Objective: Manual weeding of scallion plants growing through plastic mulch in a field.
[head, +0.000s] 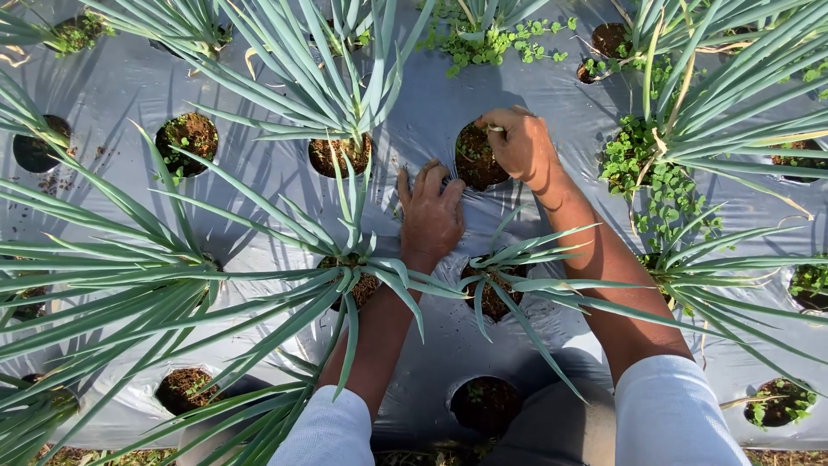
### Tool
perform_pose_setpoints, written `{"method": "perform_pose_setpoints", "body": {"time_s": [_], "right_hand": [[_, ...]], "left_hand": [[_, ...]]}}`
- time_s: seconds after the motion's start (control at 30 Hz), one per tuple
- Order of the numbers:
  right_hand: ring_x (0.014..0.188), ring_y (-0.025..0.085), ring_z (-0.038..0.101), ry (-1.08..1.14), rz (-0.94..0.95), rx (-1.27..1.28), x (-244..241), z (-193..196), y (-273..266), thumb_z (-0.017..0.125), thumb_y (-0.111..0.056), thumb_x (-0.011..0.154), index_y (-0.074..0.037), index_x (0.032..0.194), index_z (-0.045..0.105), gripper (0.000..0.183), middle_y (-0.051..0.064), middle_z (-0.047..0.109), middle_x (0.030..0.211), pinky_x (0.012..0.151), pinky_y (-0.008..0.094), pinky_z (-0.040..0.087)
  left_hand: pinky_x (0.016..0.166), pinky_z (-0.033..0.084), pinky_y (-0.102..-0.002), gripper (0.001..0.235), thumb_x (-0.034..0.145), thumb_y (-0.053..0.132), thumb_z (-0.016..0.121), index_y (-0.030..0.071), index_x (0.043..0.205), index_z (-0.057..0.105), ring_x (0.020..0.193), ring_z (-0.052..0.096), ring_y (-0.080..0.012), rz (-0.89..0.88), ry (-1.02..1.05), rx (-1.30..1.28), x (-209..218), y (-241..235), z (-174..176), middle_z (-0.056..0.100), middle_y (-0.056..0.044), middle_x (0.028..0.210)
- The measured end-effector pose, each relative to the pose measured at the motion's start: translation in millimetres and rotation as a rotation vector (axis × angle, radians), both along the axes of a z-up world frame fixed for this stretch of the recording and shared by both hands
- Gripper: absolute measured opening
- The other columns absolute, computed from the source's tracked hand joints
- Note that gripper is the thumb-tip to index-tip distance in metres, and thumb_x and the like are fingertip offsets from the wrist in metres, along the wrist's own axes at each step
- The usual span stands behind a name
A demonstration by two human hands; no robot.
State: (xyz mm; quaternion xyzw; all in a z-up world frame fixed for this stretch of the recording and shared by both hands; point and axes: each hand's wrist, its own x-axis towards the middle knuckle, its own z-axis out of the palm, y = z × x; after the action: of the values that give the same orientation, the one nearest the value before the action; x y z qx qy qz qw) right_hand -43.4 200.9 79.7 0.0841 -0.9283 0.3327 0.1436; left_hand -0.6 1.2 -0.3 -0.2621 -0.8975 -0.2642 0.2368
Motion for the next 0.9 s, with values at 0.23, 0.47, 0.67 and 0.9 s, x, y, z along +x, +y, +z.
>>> {"method": "perform_pose_setpoints", "body": {"time_s": [0.23,0.47,0.67,0.9], "right_hand": [[0.101,0.048,0.070,-0.190,0.078,0.364,-22,-10,-26,0.070,-0.006,0.096,0.002,0.114,0.074,0.020,0.027,0.069,0.101,0.084,0.061,0.062],[0.102,0.039,0.073,-0.304,0.045,0.642,-34,-28,-34,0.066,-0.016,0.096,-0.001,0.111,0.076,0.023,0.020,0.071,0.105,0.084,0.053,0.067],[0.104,0.047,0.070,-0.108,-0.005,0.322,-14,8,-25,0.065,-0.007,0.097,0.003,0.110,0.073,0.019,0.026,0.071,0.096,0.083,0.060,0.061],[0.102,0.037,0.070,-0.298,0.068,0.447,-15,6,14,0.069,-0.010,0.100,-0.001,0.111,0.074,0.015,0.022,0.070,0.103,0.093,0.050,0.059]], "left_hand": [[0.116,0.028,-0.074,0.023,0.086,0.016,0.068,0.020,0.108,0.063,0.139,0.051,-0.0334,-0.004,0.022,0.009,-2,-1,-4,0.053,-0.007,0.122],[0.116,0.029,-0.073,0.023,0.088,0.016,0.066,0.020,0.110,0.064,0.139,0.052,-0.0332,0.017,0.041,0.008,-2,0,-3,0.054,-0.008,0.122],[0.115,0.029,-0.074,0.024,0.087,0.016,0.066,0.021,0.110,0.063,0.139,0.052,-0.0332,0.017,0.058,-0.006,-4,1,-10,0.054,-0.007,0.123],[0.117,0.027,-0.074,0.020,0.091,0.014,0.064,0.020,0.111,0.063,0.142,0.049,-0.0338,0.004,0.013,-0.031,0,0,0,0.053,-0.008,0.125]]}}
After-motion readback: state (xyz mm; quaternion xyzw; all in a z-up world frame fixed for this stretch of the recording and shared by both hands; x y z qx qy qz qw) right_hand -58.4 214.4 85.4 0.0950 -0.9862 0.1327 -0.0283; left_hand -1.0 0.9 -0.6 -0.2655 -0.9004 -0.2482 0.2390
